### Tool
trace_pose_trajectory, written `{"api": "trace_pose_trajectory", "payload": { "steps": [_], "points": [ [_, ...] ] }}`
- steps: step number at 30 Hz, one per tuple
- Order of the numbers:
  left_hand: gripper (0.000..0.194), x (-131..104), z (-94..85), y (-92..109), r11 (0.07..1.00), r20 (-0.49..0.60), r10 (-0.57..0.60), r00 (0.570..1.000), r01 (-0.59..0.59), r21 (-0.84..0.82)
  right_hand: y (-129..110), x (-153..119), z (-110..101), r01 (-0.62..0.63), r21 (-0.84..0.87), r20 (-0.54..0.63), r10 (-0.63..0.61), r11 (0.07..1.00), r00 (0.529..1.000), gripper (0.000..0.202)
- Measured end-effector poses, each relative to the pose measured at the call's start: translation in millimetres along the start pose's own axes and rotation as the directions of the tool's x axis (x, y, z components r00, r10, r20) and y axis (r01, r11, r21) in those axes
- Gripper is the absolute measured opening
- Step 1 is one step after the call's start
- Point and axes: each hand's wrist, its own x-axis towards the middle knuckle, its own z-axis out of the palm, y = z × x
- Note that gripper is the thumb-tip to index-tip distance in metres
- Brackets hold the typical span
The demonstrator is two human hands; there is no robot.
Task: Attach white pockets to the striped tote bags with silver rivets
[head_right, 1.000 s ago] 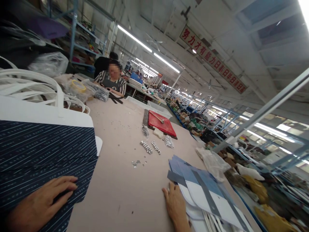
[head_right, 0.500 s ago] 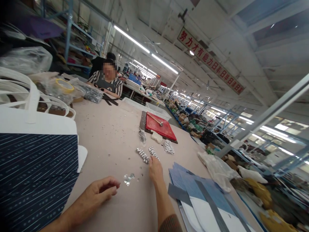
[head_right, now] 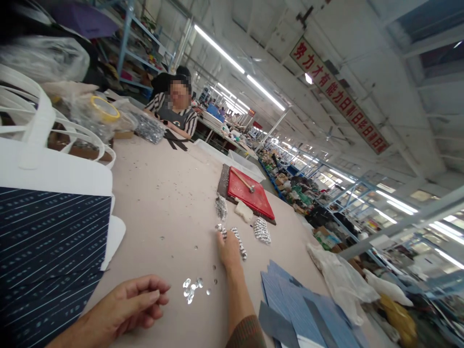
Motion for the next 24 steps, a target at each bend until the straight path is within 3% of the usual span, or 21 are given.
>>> {"api": "trace_pose_trajectory", "payload": {
  "steps": [3, 6, 9, 11, 12, 16, 19, 24],
  "points": [
    [0.051, -2, -0.4, -1, 0.999, 0.005, 0.008, 1.0, -0.008, -0.031, -23, -10, -8, -0.098, 0.219, 0.086, 0.081, 0.971, 0.993, 0.053],
    [0.051, -9, 2.5, 3, 0.997, 0.013, 0.036, 0.999, -0.035, -0.062, -53, -41, -3, -0.173, 0.408, 0.223, 0.086, 0.897, 0.971, 0.06],
    [0.049, -19, 7.9, 8, 0.992, 0.011, 0.101, 0.995, -0.1, -0.075, -78, -86, 14, -0.331, 0.601, 0.344, 0.138, 0.727, 0.929, 0.052],
    [0.047, -24, 11.4, 11, 0.98, -0.007, 0.18, 0.984, -0.18, -0.088, -91, -115, 28, -0.383, 0.677, 0.361, 0.171, 0.629, 0.917, 0.047],
    [0.045, -26, 12.8, 12, 0.971, -0.011, 0.224, 0.974, -0.224, -0.086, -96, -128, 34, -0.361, 0.688, 0.336, 0.165, 0.63, 0.927, 0.045],
    [0.036, -30, 16.3, 12, 0.944, -0.02, 0.325, 0.946, -0.325, -0.048, -105, -157, 48, -0.064, 0.576, 0.109, 0.002, 0.815, 0.994, 0.036],
    [0.034, -31, 16.6, 12, 0.942, -0.028, 0.329, 0.944, -0.33, -0.061, -101, -161, 51, 0.09, 0.453, -0.006, -0.098, 0.887, 0.995, 0.034],
    [0.032, -30, 13.7, 12, 0.94, -0.007, 0.319, 0.948, -0.317, -0.125, -92, -162, 58, 0.211, 0.327, -0.055, -0.204, 0.921, 0.977, 0.029]
  ]
}}
